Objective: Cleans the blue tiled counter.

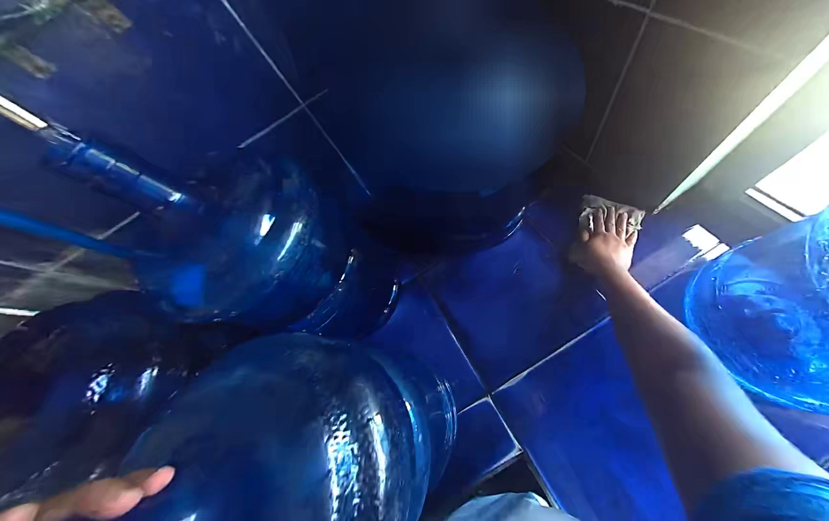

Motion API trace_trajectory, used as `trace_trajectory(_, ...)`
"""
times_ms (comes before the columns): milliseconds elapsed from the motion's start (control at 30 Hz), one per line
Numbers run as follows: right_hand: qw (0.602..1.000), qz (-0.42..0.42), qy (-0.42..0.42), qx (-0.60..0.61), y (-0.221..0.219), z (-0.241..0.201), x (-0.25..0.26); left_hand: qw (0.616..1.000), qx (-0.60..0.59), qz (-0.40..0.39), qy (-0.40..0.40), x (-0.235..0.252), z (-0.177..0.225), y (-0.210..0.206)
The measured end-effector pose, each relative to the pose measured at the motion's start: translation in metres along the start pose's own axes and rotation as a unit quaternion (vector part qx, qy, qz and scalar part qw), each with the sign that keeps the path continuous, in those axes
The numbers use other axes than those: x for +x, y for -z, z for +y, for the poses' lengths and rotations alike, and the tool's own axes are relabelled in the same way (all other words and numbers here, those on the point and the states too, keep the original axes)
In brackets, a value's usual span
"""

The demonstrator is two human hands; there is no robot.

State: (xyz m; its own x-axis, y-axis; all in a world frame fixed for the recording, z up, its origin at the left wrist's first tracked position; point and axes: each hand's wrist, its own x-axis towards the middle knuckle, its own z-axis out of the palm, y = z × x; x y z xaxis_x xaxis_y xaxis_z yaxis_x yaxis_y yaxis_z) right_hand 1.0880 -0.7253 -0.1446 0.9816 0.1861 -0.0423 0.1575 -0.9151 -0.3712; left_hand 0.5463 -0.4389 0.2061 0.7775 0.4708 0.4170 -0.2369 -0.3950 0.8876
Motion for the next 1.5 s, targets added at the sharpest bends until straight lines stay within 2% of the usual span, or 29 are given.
trace_trajectory(33,0.999,0.022,-0.031,0.004,-0.006,-0.02,0.007,1.0,-0.007,0.001,-0.01,0.0,-0.001,0.001)
trace_trajectory(67,0.999,0.034,-0.025,0.008,-0.016,-0.043,0.0,1.0,-0.009,0.0,-0.019,0.001,-0.001,0.001)
trace_trajectory(133,0.996,0.033,0.083,0.027,-0.047,-0.091,-0.059,1.0,-0.007,-0.005,-0.026,0.001,-0.002,0.003)
trace_trajectory(200,0.973,-0.049,0.216,0.058,-0.07,-0.131,-0.147,0.999,-0.01,-0.009,-0.03,-0.001,-0.004,0.007)
trace_trajectory(267,0.916,-0.185,0.349,0.066,-0.07,-0.144,-0.235,0.999,-0.014,-0.019,-0.031,-0.004,-0.002,0.014)
trace_trajectory(333,0.851,-0.304,0.427,0.038,-0.059,-0.129,-0.283,0.999,-0.026,-0.021,-0.037,-0.008,0.0,0.025)
trace_trajectory(367,0.845,-0.311,0.433,0.038,-0.052,-0.11,-0.291,0.999,-0.031,-0.018,-0.041,-0.011,0.0,0.031)
trace_trajectory(433,0.884,-0.272,0.376,0.046,-0.031,-0.06,-0.281,0.998,-0.046,-0.001,-0.049,-0.02,-0.002,0.047)
trace_trajectory(500,0.949,-0.161,0.263,0.065,-0.004,-0.001,-0.252,0.995,-0.078,0.029,-0.049,-0.029,-0.006,0.059)
trace_trajectory(567,0.986,-0.07,0.151,0.029,0.008,0.052,-0.221,0.993,-0.096,0.035,-0.054,-0.039,-0.007,0.078)
trace_trajectory(633,0.999,-0.036,0.035,-0.002,0.014,0.059,-0.213,0.992,-0.107,0.037,-0.059,-0.043,-0.006,0.104)
trace_trajectory(700,1.0,-0.014,-0.021,-0.017,0.003,0.024,-0.23,0.989,-0.121,0.054,-0.071,-0.037,0.006,0.11)
trace_trajectory(733,1.0,-0.016,-0.017,-0.02,-0.006,-0.005,-0.247,0.985,-0.132,0.058,-0.091,-0.026,0.02,0.099)
trace_trajectory(867,0.987,-0.137,0.073,0.045,-0.057,-0.153,-0.37,0.962,-0.185,0.025,-0.198,0.022,0.075,0.043)
trace_trajectory(933,0.963,-0.229,0.136,0.04,-0.071,-0.239,-0.432,0.956,-0.221,0.002,-0.191,0.038,0.078,0.018)
trace_trajectory(1000,0.941,-0.236,0.239,0.031,-0.097,-0.307,-0.484,0.958,-0.24,-0.03,-0.156,0.045,0.067,-0.004)
trace_trajectory(1100,0.909,-0.237,0.343,0.029,-0.139,-0.358,-0.525,0.966,-0.209,-0.106,-0.107,0.05,0.04,-0.029)
trace_trajectory(1233,0.909,-0.245,0.336,0.012,-0.14,-0.36,-0.537,0.974,-0.09,-0.196,-0.067,0.049,0.024,-0.033)
trace_trajectory(1300,0.915,-0.233,0.329,0.004,-0.144,-0.352,-0.534,0.972,-0.017,-0.229,-0.047,0.047,0.03,-0.014)
trace_trajectory(1367,0.919,-0.22,0.327,0.001,-0.147,-0.347,-0.531,0.964,0.072,-0.246,-0.07,0.039,0.034,0.028)
trace_trajectory(1433,0.919,-0.222,0.327,-0.01,-0.148,-0.347,-0.531,0.949,0.155,-0.253,-0.104,0.009,0.018,0.098)
trace_trajectory(1467,0.918,-0.225,0.327,-0.015,-0.149,-0.348,-0.53,0.947,0.188,-0.246,-0.091,-0.017,0.0,0.14)
trace_trajectory(1500,0.917,-0.222,0.331,-0.017,-0.15,-0.347,-0.529,0.946,0.227,-0.231,-0.032,-0.051,-0.023,0.184)
